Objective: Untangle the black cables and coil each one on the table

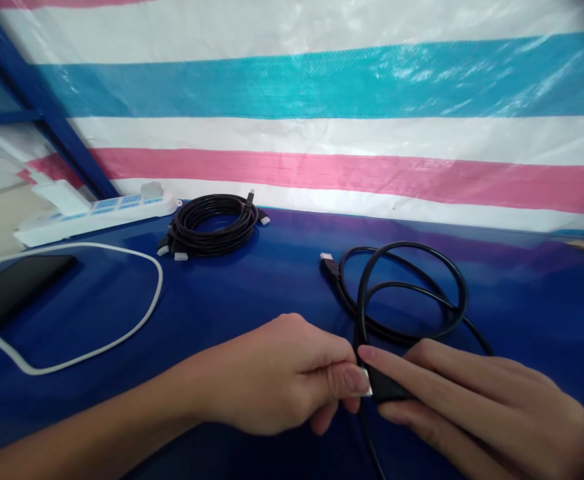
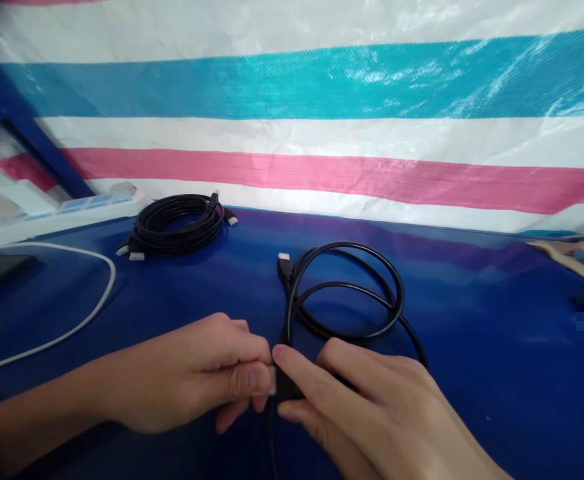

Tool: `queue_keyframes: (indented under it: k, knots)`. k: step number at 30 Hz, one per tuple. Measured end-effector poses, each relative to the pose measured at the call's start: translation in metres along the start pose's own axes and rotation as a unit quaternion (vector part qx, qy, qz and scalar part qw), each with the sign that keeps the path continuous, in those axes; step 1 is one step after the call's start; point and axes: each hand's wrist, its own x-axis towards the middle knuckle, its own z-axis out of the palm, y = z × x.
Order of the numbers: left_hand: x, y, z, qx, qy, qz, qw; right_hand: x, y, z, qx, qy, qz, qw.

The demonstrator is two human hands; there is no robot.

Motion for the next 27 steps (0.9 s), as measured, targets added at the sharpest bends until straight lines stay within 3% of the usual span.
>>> queue_keyframes:
  k: [10, 14, 18, 23, 27]
  knots:
    - [0.0, -0.001, 0.001, -0.043, -0.003, 0.009, 0.999, 0.028, -0.011, -0.009, 0.057, 0.018, -0.036, 0.998]
    - [-0.001, 0.004, -0.003, -0.104, -0.021, 0.017, 0.994, 0.012, -0.007, -0.008, 0.022, 0.021, 0.013, 0.999]
    - [-0.003, 0.007, -0.01, -0.157, -0.054, 0.006, 0.986, -0.001, 0.0, -0.011, 0.019, -0.023, -0.007, 1.0]
    - [-0.003, 0.006, -0.012, -0.108, -0.017, 0.009, 0.994, 0.0, 0.002, -0.015, 0.017, -0.071, -0.038, 0.997]
    - [-0.004, 0.005, -0.01, -0.074, -0.006, 0.021, 0.997, 0.002, 0.001, -0.014, 0.025, -0.068, -0.052, 0.996]
